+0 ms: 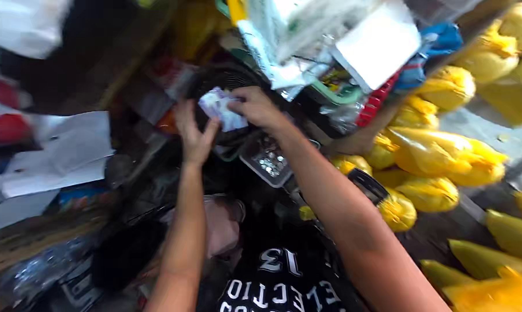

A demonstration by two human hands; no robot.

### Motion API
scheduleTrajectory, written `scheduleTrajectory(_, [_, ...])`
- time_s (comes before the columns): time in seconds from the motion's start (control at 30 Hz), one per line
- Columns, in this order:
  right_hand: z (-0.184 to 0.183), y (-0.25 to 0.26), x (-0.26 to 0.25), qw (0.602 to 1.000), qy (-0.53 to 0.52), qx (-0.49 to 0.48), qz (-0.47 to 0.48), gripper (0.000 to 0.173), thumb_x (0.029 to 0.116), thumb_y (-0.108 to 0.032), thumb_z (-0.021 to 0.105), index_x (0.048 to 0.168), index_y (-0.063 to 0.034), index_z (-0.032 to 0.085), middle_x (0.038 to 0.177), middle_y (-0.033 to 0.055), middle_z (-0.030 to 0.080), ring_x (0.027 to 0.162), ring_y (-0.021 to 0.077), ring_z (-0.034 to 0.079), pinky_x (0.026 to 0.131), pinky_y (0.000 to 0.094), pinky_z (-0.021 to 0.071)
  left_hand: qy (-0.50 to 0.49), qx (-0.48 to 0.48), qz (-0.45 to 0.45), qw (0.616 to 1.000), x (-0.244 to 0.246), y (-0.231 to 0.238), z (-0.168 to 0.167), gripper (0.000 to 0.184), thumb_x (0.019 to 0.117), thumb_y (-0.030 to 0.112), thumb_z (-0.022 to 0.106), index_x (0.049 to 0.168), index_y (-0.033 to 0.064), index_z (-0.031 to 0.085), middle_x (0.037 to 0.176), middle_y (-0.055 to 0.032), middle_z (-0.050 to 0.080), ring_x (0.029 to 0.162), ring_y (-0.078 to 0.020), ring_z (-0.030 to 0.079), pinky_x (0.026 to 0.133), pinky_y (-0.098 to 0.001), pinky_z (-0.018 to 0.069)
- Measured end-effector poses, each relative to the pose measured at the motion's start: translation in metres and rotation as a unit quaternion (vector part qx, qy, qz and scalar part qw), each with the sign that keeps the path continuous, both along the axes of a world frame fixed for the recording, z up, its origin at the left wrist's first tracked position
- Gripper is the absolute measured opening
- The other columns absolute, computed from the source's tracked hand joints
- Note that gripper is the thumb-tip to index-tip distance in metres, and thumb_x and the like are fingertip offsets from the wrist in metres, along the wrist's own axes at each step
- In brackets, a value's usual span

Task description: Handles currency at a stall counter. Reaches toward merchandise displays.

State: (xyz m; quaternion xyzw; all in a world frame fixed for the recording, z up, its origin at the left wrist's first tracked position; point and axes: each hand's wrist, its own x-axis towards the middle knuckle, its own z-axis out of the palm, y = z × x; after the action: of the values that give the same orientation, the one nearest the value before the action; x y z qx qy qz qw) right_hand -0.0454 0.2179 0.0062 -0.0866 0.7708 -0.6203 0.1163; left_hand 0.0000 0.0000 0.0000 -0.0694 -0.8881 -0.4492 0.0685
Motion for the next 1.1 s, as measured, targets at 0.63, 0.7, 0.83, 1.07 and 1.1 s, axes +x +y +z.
scheduleTrajectory(0.63, [-0.01, -0.003, 0.001, 0.973, -0.102, -0.124, -0.163, 0.02, 0.0924, -0.02, 0.077, 0.102, -0.0031, 0.073, 0.088, 0.0089, 0.072, 0.08, 0.0166, 0.069, 0.076, 0.0383, 0.06, -0.118, 0.362, 0.088, 0.92, -0.025, 0.034, 0.01, 0.041, 0.0893, 0.013, 0.079, 0.122, -0.004, 0.062, 0.104, -0.0154, 0.074, 0.095, -0.0237, 0.073, 0.088, -0.0423, 0.0623])
scheduleTrajectory(0.7, [-0.01, -0.003, 0.0, 0.97, -0.109, -0.146, -0.162, 0.019, 0.0929, -0.018, 0.076, 0.102, -0.0021, 0.072, 0.088, 0.0097, 0.072, 0.079, 0.0173, 0.069, 0.074, 0.0377, 0.06, -0.124, 0.358, 0.091, 0.921, -0.027, 0.034, 0.01, 0.043, 0.0877, 0.012, 0.081, 0.123, -0.0036, 0.062, 0.105, -0.0154, 0.074, 0.096, -0.0238, 0.073, 0.088, -0.0421, 0.0626])
scheduleTrajectory(0.83, [-0.004, 0.0, -0.001, 0.954, -0.148, -0.223, -0.138, 0.025, 0.094, -0.007, 0.073, 0.116, 0.0024, 0.069, 0.1, 0.0136, 0.075, 0.089, 0.0201, 0.073, 0.083, 0.038, 0.0625, -0.159, 0.343, 0.078, 0.923, -0.031, 0.035, 0.01, 0.046, 0.0839, 0.018, 0.085, 0.121, -0.002, 0.065, 0.104, -0.0143, 0.075, 0.095, -0.023, 0.074, 0.087, -0.0423, 0.0626])
scheduleTrajectory(1.07, [-0.008, 0.009, 0.003, 0.915, -0.184, -0.29, -0.211, 0.042, 0.0986, -0.014, 0.068, 0.137, -0.0066, 0.054, 0.117, 0.0117, 0.07, 0.103, 0.0218, 0.07, 0.089, 0.0415, 0.0604, -0.126, 0.21, 0.127, 0.961, -0.047, 0.03, 0.005, 0.04, 0.0904, 0.027, 0.079, 0.118, 0.0008, 0.067, 0.101, -0.0114, 0.075, 0.093, -0.0204, 0.074, 0.086, -0.0425, 0.063])
scheduleTrajectory(1.1, [-0.007, 0.011, 0.006, 0.914, -0.188, -0.291, -0.213, 0.044, 0.0992, -0.015, 0.067, 0.14, -0.0073, 0.051, 0.118, 0.0112, 0.069, 0.104, 0.0212, 0.07, 0.09, 0.0411, 0.0601, -0.126, 0.134, 0.131, 0.974, -0.05, 0.028, 0.003, 0.043, 0.0892, 0.029, 0.08, 0.12, 0.0019, 0.066, 0.105, -0.0127, 0.073, 0.096, -0.022, 0.071, 0.09, -0.0458, 0.0598])
